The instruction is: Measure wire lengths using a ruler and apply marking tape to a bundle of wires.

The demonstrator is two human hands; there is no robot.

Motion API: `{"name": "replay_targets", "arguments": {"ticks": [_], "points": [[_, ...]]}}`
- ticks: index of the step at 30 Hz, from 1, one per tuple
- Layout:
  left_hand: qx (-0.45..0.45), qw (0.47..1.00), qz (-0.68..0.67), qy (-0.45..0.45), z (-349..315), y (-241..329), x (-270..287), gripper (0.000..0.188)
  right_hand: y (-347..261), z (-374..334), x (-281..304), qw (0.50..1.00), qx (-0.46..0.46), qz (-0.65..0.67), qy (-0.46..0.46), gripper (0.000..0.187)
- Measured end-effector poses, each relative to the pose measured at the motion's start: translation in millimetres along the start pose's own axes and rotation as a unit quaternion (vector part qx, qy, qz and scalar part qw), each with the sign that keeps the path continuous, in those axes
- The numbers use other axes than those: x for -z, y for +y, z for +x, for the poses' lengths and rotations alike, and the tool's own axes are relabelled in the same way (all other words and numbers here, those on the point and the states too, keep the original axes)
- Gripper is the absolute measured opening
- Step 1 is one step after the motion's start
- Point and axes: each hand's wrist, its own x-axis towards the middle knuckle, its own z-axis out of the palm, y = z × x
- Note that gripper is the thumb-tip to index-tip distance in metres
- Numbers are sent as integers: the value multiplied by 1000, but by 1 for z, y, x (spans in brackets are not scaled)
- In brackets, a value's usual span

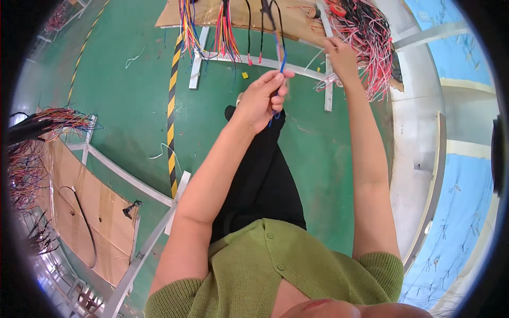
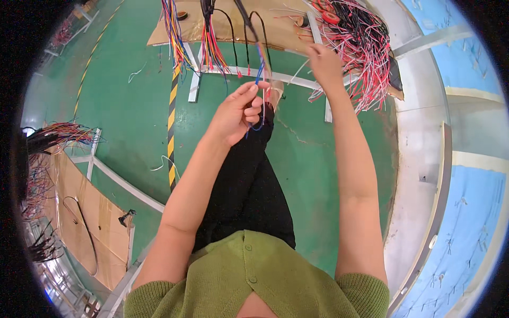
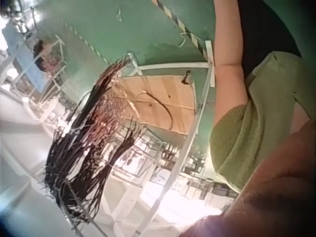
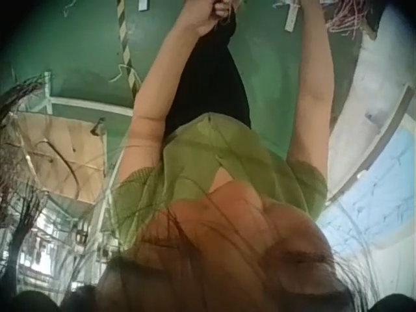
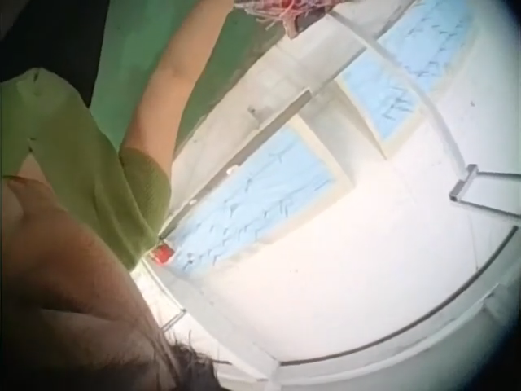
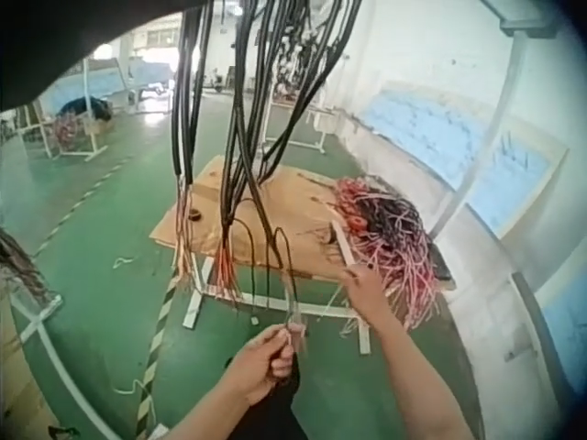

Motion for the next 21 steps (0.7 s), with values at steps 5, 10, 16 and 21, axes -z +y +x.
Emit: {"name": "replay_targets", "arguments": {"ticks": [5, 10, 16, 21], "points": [[36, 996, -24, 82, -10, 11, -38, 33, 73, -1, -18, 991, -27, -121, 59, 43], [-51, 981, 169, 79, -17, 29, -10, 35, 79, 11, -16, 993, -84, -86, -2, 45], [-95, 969, 195, 122, -29, 45, -12, 24, 97, -32, 14, 981, 21, -123, 152, 29], [-137, 961, 202, 127, -52, 51, -17, 22, -54, -75, 36, 933, -158, 313, 76, 26]]}}
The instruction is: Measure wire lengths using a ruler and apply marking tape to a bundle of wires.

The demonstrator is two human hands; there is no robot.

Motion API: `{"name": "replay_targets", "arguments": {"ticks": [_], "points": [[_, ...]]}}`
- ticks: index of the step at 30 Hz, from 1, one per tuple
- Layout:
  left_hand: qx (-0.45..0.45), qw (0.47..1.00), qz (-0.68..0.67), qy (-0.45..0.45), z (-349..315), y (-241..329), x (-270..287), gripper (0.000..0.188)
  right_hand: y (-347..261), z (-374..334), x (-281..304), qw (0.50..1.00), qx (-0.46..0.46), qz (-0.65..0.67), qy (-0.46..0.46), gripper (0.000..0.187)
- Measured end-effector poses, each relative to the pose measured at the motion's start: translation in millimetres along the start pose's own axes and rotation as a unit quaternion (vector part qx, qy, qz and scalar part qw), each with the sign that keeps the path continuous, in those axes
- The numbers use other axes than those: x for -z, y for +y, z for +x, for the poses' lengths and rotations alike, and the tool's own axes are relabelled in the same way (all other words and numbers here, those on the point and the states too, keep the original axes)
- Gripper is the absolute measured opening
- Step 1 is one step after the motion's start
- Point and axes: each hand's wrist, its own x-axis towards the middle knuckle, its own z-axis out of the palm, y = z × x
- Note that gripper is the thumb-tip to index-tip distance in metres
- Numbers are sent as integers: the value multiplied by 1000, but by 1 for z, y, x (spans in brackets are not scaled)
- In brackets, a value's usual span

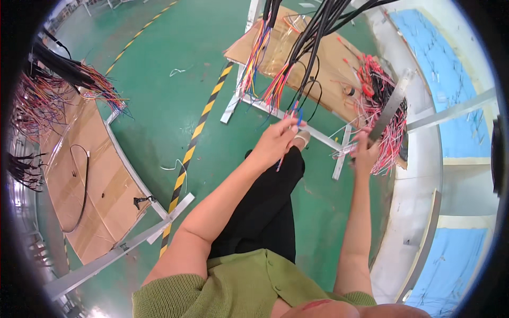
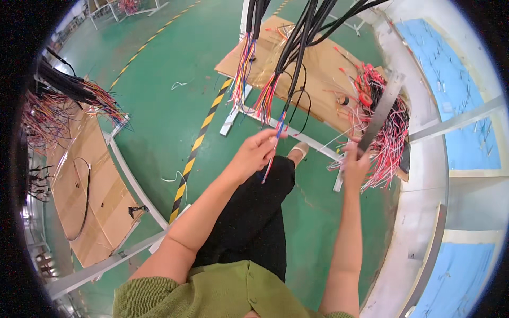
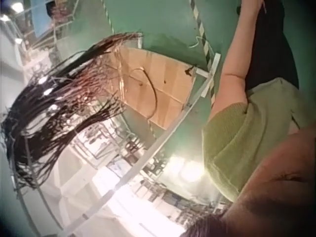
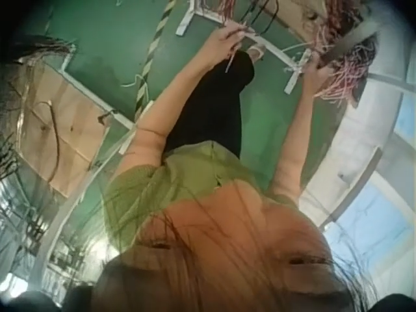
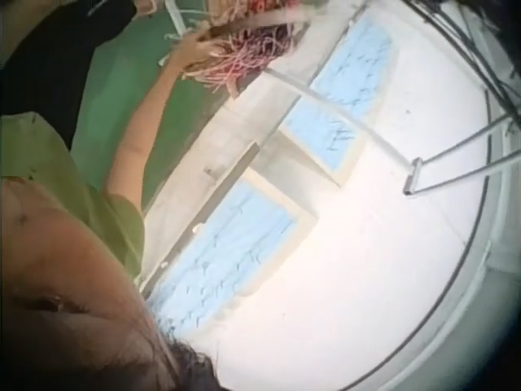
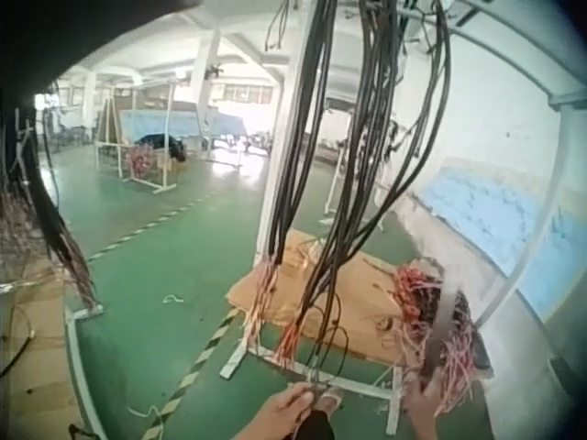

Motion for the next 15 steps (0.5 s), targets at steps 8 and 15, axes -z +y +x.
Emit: {"name": "replay_targets", "arguments": {"ticks": [8, 15], "points": [[-89, 917, 388, -22, -64, 61, 56, 24, -120, -70, -118, 865, 56, 126, -483, 23], [-70, 962, 262, -17, -124, 28, 111, 29, -110, -70, -130, 839, 66, 65, -537, 22]]}}
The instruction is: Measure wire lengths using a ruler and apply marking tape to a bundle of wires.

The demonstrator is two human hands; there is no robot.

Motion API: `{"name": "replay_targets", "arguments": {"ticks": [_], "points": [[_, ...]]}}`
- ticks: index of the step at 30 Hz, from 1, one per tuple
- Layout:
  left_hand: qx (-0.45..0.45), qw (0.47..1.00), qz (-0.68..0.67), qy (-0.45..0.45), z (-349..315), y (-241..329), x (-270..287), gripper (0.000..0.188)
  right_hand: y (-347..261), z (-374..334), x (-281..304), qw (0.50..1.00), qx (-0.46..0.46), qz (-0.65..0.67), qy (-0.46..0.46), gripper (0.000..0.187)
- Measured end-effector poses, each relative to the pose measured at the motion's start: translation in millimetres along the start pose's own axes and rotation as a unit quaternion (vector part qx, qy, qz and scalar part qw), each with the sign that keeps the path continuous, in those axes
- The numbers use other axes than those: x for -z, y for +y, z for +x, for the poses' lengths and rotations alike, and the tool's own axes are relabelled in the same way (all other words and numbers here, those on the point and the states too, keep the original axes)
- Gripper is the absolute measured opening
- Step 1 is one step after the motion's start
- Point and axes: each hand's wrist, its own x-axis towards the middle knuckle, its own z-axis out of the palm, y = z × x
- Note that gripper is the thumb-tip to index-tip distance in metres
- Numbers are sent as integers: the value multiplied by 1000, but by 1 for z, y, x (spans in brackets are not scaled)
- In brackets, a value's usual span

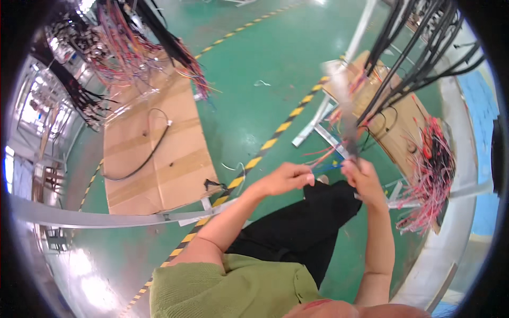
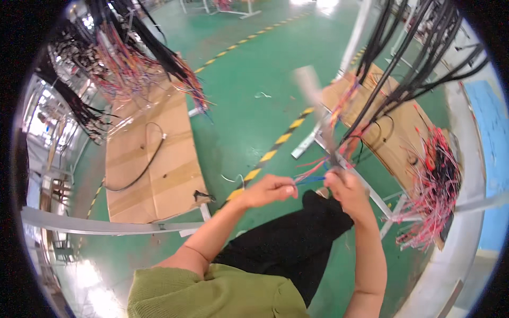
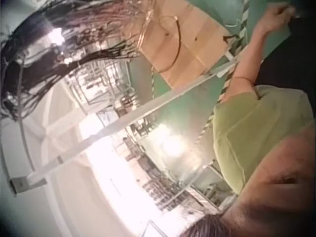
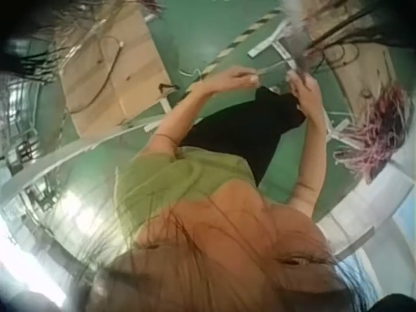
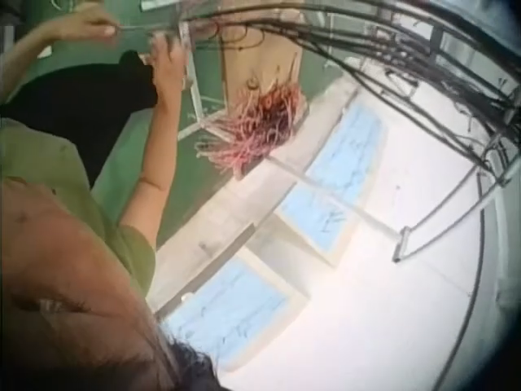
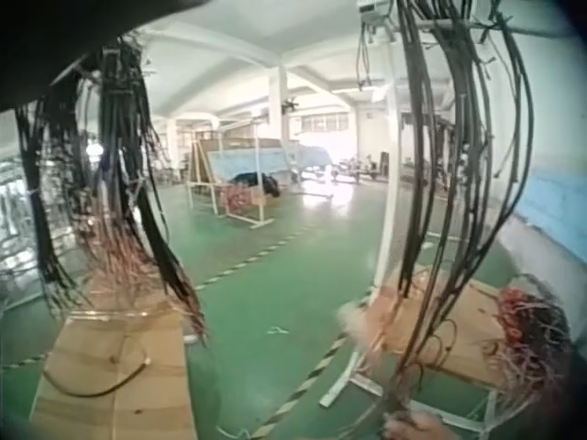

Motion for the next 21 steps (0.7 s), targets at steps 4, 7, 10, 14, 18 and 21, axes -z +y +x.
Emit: {"name": "replay_targets", "arguments": {"ticks": [4, 7, 10, 14, 18, 21], "points": [[8, 1000, 17, 10, 7, -32, 8, 27, -11, 7, 12, 938, -9, 332, 102, 28], [-14, 979, -194, 65, 14, -42, 11, 24, -24, 10, 9, 961, -42, 210, 175, 28], [-4, 975, -205, 85, 22, -20, -9, 31, -21, 9, -8, 962, -51, 204, 175, 25], [-44, 946, -280, 155, 44, 17, -31, 29, -14, 0, -19, 955, -37, 216, 198, 25], [-118, 921, -285, 236, 45, 27, -35, 24, -6, -8, -26, 954, -34, 206, 217, 23], [-143, 902, -270, 306, 40, 43, -35, 24, -2, -10, -33, 960, -40, 211, 178, 22]]}}
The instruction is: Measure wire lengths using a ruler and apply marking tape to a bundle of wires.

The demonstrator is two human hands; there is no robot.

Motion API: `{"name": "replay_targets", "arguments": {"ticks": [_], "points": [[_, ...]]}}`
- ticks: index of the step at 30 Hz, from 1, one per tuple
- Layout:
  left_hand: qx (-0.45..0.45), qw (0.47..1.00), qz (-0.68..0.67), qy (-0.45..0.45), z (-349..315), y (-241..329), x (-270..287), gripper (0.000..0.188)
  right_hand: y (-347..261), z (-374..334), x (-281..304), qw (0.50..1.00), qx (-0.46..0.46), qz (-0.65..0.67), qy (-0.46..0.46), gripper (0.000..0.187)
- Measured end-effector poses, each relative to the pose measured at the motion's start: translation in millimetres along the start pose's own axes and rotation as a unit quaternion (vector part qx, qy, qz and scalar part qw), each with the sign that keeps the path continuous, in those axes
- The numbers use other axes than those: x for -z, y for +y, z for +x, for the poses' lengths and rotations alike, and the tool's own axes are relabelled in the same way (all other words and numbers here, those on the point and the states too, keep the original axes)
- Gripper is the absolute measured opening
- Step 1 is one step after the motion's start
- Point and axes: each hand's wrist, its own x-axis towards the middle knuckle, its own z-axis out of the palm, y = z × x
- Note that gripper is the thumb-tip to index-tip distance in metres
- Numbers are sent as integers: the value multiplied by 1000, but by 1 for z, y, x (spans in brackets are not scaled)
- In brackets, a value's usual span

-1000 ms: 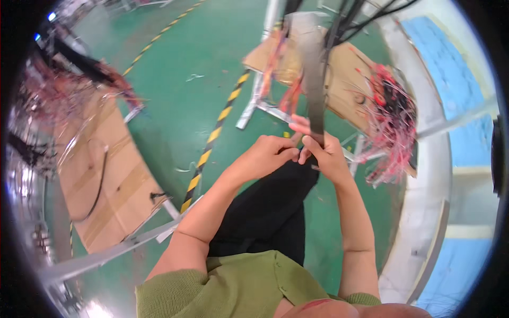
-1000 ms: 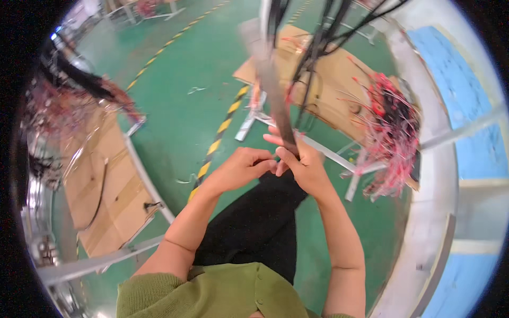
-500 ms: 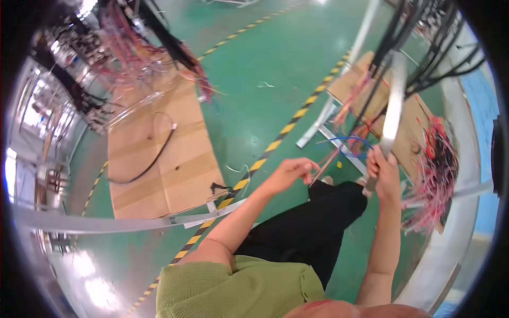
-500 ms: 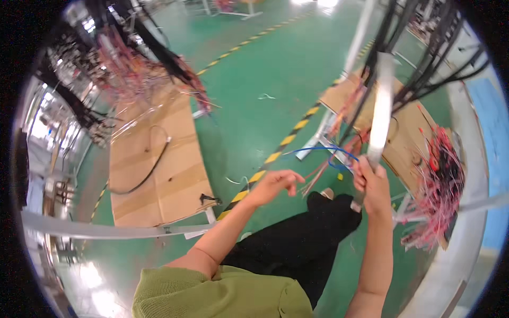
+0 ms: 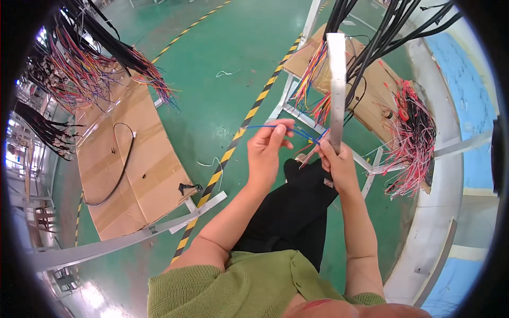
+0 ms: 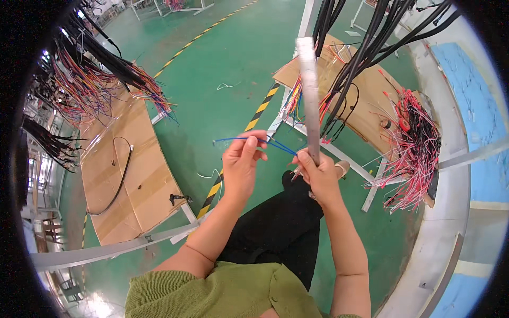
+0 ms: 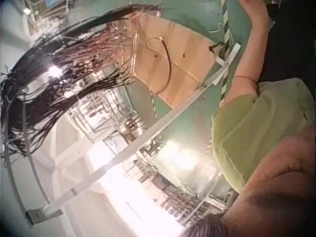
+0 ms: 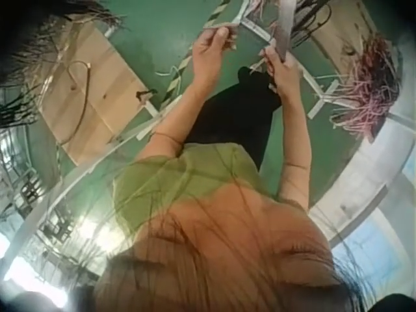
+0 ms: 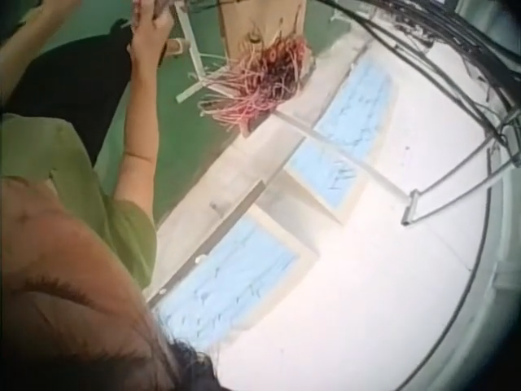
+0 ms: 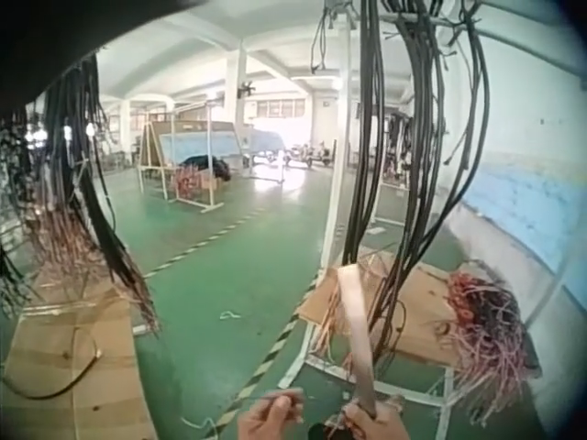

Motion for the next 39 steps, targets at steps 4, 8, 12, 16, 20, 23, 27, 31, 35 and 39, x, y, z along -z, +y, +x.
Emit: {"name": "replay_targets", "arguments": {"ticks": [4, 8, 12, 16, 20, 23, 27, 31, 35, 39], "points": [[-39, 997, -29, 57, -1, 13, 5, 27, 2, -4, -3, 999, 12, -44, -28, 26], [-43, 997, 0, 59, 2, 27, 14, 34, 10, -6, 6, 997, 20, -77, -19, 28], [4, 998, -18, 54, 8, 32, 23, 33, 10, -8, 6, 994, 23, -103, -23, 27], [-24, 980, 192, 33, 12, 32, 30, 32, 10, -8, 6, 979, 105, -172, -14, 26], [-26, 959, 281, 31, 25, 27, 38, 29, 9, -10, 4, 969, 130, -210, -14, 25], [77, 992, 96, -31, 21, 16, 33, 26, 14, -6, 8, 981, 34, -190, -24, 27], [-62, 982, 176, 22, 17, 7, 42, 22, 15, -8, 6, 981, 26, -192, -30, 25], [1, 983, 183, -7, 13, 41, 29, 15, 12, -8, 9, 981, 6, -163, -109, 36], [35, 983, 179, 22, 15, 44, 25, 12, -7, -11, 0, 969, 14, -132, -208, 40], [24, 991, 133, 23, 13, 45, 28, 9, -25, -8, -3, 953, -5, -106, -285, 41]]}}
